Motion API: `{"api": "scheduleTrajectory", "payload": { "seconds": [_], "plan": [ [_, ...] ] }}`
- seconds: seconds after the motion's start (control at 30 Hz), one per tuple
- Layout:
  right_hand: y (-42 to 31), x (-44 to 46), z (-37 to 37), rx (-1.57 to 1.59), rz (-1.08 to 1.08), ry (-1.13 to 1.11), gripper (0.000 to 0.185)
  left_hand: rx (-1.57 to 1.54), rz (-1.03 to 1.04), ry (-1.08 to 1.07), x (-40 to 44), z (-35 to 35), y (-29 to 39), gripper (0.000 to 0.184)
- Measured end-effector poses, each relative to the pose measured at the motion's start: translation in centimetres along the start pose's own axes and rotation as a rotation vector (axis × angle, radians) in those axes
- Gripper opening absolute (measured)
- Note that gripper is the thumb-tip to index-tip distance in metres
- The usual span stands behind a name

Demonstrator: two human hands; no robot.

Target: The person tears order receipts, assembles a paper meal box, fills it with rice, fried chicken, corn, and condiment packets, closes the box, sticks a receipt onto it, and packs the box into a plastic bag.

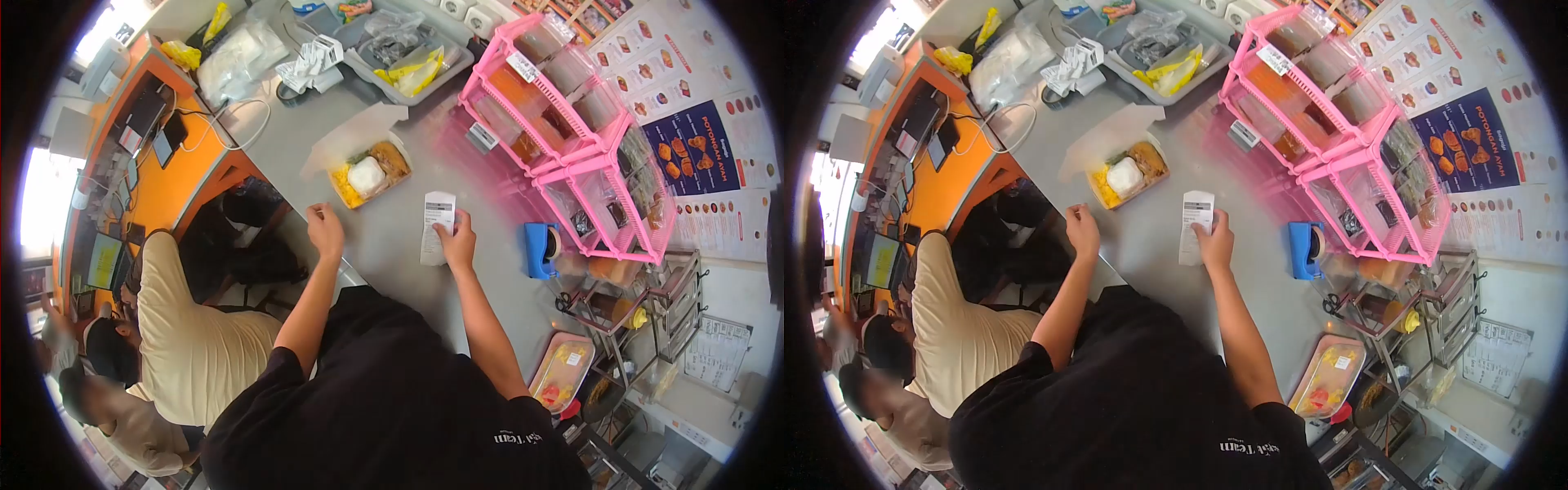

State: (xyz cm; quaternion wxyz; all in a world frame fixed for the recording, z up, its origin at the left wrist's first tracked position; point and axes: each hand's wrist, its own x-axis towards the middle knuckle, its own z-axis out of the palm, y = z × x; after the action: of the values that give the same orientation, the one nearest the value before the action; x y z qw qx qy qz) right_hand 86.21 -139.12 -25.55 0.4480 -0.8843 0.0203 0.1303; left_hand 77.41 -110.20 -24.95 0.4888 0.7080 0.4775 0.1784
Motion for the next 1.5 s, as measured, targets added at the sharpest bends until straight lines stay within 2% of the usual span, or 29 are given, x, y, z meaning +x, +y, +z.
{"api": "scheduleTrajectory", "payload": {
  "seconds": [0.03, 0.1, 0.13, 0.2, 0.3, 0.33, 0.43, 0.63, 0.73, 0.83, 0.87, 0.97, 1.0, 1.1, 1.13, 1.33, 1.5],
  "plan": [
    [-0.1, -0.2, 0.3, -0.078, -0.064, 0.065, 0.066, 0.108, 0.118, 0.037, -1.6, 0.3, -0.3, 0.030],
    [-1.8, -1.0, 0.4, -0.238, -0.188, 0.191, 0.067, 0.119, 0.343, -0.317, -5.4, 0.4, 2.2, 0.024],
    [-2.4, -1.1, 0.0, -0.238, -0.133, 0.138, 0.061, 0.159, 0.489, -0.479, -6.7, 0.8, 2.8, 0.025],
    [-3.0, -1.2, 0.1, -0.311, -0.191, 0.158, 0.054, 0.264, 0.961, -0.604, -7.1, 2.5, 3.1, 0.041],
    [-2.0, -1.4, 0.7, -0.375, -0.259, 0.146, 0.042, 0.476, 1.131, -0.640, -7.3, 5.7, 2.9, 0.066],
    [-1.4, -1.2, 0.9, -0.389, -0.279, 0.139, 0.038, 0.516, 1.118, -0.636, -7.0, 6.1, 2.6, 0.072],
    [0.4, -1.6, 1.0, -0.467, -0.562, 0.287, 0.025, 0.587, 1.086, -0.628, -6.7, 7.0, 2.1, 0.084],
    [2.6, -3.7, -0.1, -0.354, -0.514, 0.224, 0.014, 0.584, 1.062, -0.634, -6.5, 6.9, 1.9, 0.086],
    [0.5, -3.1, 1.3, -0.259, -0.668, 0.191, 0.013, 0.599, 1.071, -0.636, -6.3, 7.0, 1.7, 0.087],
    [1.8, -1.2, 0.7, -0.436, -0.705, 0.142, 0.014, 0.609, 1.077, -0.648, -6.3, 7.0, 1.2, 0.088],
    [2.7, -0.1, 0.1, -0.405, -0.593, 0.253, 0.015, 0.593, 1.072, -0.649, -6.5, 6.9, 1.1, 0.088],
    [1.8, 0.9, -1.8, -0.360, -0.448, 0.367, 0.014, 0.581, 1.071, -0.631, -6.3, 7.0, 1.3, 0.089],
    [1.7, 0.5, -1.4, -0.296, -0.486, 0.352, 0.011, 0.579, 1.076, -0.629, -6.3, 7.1, 1.4, 0.089],
    [0.8, -1.8, 0.8, -0.265, -0.696, 0.110, 0.009, 0.619, 1.076, -0.645, -6.2, 7.0, 1.5, 0.088],
    [0.2, -2.5, 1.1, -0.340, -0.741, 0.066, 0.008, 0.615, 1.076, -0.644, -6.3, 7.0, 1.4, 0.088],
    [3.1, -0.1, 0.2, -0.259, -0.446, 0.418, 0.008, 0.598, 1.082, -0.627, -6.3, 7.0, 1.3, 0.088],
    [3.4, -0.3, 0.6, -0.196, -0.463, 0.467, 0.011, 0.605, 1.084, -0.615, -6.4, 7.2, 1.0, 0.089]
  ]
}}
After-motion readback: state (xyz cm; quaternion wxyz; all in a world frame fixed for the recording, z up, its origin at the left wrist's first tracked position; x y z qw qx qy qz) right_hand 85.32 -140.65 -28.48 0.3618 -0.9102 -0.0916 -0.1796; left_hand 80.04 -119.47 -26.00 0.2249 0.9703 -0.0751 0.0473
